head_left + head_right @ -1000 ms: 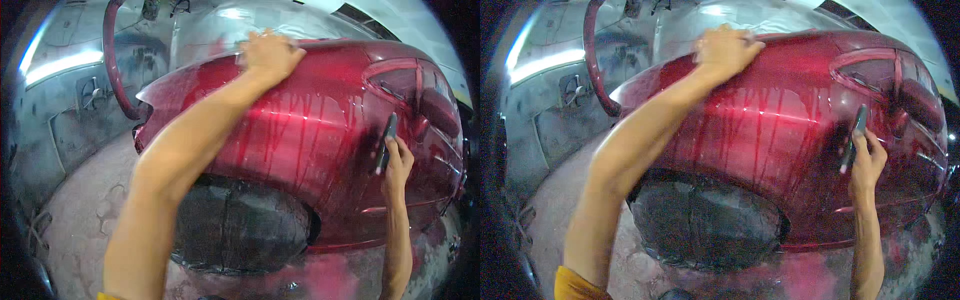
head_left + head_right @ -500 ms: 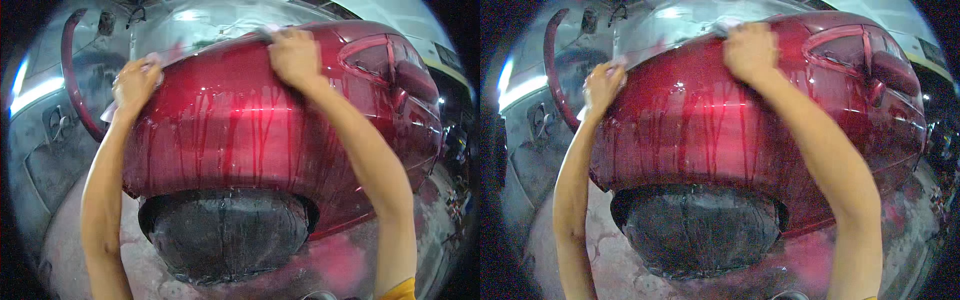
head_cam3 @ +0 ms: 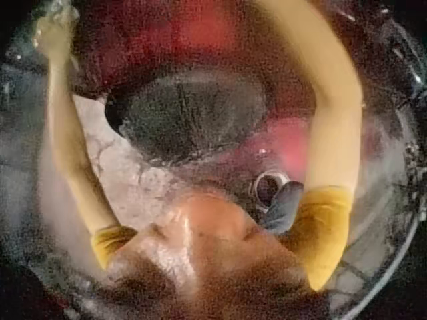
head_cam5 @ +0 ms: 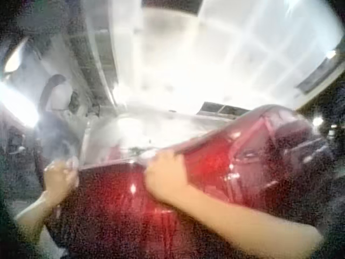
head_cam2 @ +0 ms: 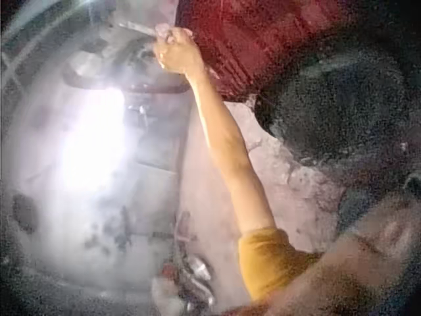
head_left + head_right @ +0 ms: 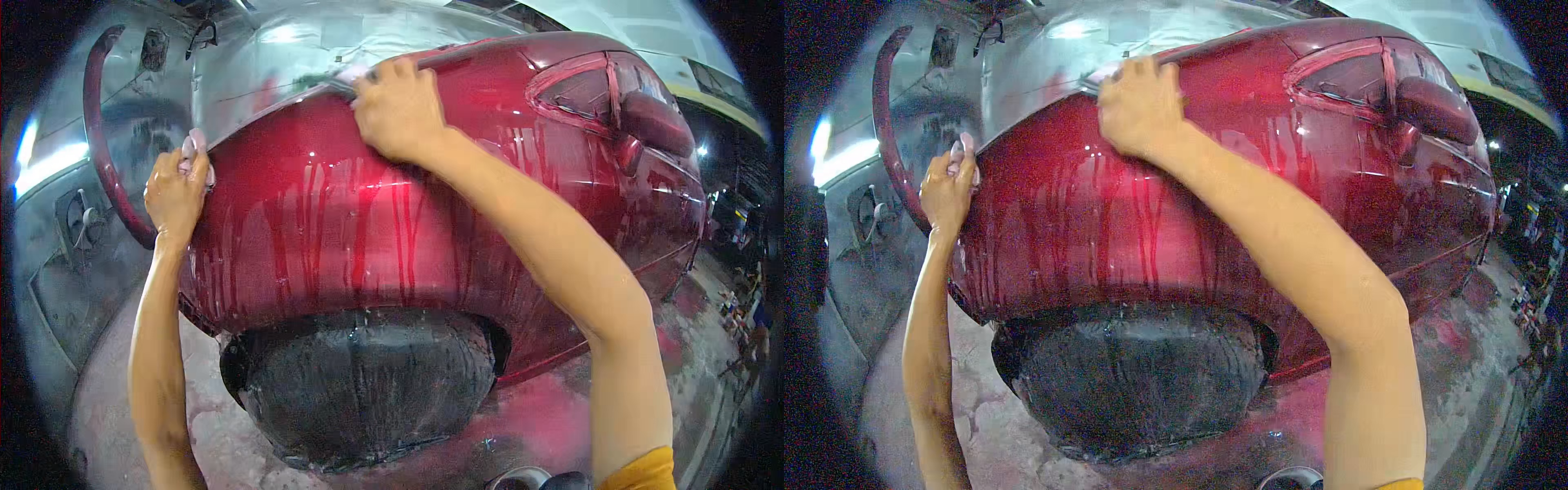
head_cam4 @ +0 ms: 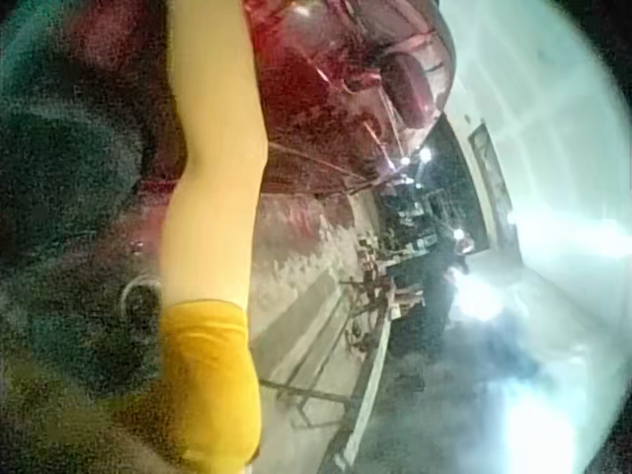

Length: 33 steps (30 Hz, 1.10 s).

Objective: The person wet sands the side panel and front fender of a car using a sanding block and a cloth, intermittently dipping the cloth into a bucket of water to wipe the surface.

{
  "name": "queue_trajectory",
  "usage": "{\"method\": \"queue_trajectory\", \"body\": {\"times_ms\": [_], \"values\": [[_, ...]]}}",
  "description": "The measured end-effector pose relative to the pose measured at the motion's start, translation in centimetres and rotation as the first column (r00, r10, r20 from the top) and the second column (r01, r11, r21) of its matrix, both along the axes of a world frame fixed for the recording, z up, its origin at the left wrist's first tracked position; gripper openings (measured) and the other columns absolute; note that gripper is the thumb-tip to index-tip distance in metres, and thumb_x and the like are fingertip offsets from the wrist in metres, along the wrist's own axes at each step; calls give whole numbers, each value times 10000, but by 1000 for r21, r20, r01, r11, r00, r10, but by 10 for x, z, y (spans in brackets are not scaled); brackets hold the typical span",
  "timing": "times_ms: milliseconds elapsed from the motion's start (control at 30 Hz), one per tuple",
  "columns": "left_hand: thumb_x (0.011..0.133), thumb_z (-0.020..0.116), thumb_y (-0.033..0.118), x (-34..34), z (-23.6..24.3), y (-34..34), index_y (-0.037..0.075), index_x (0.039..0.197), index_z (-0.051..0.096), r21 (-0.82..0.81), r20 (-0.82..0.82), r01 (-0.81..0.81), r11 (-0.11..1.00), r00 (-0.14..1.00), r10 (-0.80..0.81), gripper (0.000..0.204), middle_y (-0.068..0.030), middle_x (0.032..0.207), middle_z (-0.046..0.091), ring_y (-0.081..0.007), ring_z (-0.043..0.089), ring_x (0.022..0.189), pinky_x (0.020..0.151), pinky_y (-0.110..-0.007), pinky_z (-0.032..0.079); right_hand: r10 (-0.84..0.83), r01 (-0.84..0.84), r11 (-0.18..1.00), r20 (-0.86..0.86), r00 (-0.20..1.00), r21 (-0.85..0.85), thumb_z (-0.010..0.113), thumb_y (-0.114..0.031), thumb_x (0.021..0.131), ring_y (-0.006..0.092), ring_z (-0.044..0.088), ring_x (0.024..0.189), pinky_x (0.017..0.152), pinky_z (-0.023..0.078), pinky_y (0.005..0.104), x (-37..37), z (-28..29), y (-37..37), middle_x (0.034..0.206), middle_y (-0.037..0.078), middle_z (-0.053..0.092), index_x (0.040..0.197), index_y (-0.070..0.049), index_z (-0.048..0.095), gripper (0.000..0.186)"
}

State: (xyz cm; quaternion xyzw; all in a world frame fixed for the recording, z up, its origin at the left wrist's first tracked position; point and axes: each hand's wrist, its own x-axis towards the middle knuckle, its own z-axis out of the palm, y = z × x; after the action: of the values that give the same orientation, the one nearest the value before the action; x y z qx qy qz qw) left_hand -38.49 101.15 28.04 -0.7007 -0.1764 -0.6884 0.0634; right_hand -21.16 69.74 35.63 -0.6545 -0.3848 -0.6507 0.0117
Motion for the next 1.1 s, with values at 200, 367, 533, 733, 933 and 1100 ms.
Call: {"method": "queue_trajectory", "body": {"times_ms": [200,367,533,733,933,1100], "values": [[957,580,618,-17,1,-17,67,1099,753,-293,-39,-112,949,994,105,594,-235,1095,726,-458,693,1031,888,-533,537,64,-65,934,14,998,352,705,-342,868,370,667,1062,900,563,511,88,1,-147,1146,151,718,1127,-171,788,322],[896,644,566,25,8,-52,103,1087,772,-149,-1,-181,972,983,183,517,-220,1134,718,-444,698,1022,895,-527,547,-48,17,903,62,997,429,703,-397,872,383,663,982,817,551,524,78,-11,-87,1037,192,704,994,-137,808,306],[909,713,445,5,-19,-50,96,989,751,-62,41,-10,998,999,12,360,-156,1008,715,-389,698,950,816,-490,542,520,-503,840,37,853,-201,749,-301,870,354,618,1061,895,505,495,22,-56,-40,1117,160,670,1141,-156,778,309],[895,751,339,-39,-73,-21,25,1017,720,3,36,-64,998,997,64,338,-146,985,680,-386,656,909,809,-479,517,-139,198,835,-151,979,514,700,-339,943,401,632,1111,955,509,513,19,1,-127,1189,168,690,1256,-187,749,351],[896,763,228,-23,-82,-5,6,1096,710,91,172,-47,995,985,31,303,-143,1016,674,-362,655,953,837,-439,512,-12,15,996,-31,999,92,629,-382,952,384,622,1227,951,550,486,18,7,-69,1325,217,649,1233,-128,752,398],[964,721,180,-32,-92,17,13,1118,697,28,103,54,998,993,-56,229,-135,942,639,-297,643,834,770,-374,504,-417,452,840,-176,892,301,554,-286,1051,267,592,951,852,507,460,44,9,-102,1001,145,674,1426,-283,647,387]]}}
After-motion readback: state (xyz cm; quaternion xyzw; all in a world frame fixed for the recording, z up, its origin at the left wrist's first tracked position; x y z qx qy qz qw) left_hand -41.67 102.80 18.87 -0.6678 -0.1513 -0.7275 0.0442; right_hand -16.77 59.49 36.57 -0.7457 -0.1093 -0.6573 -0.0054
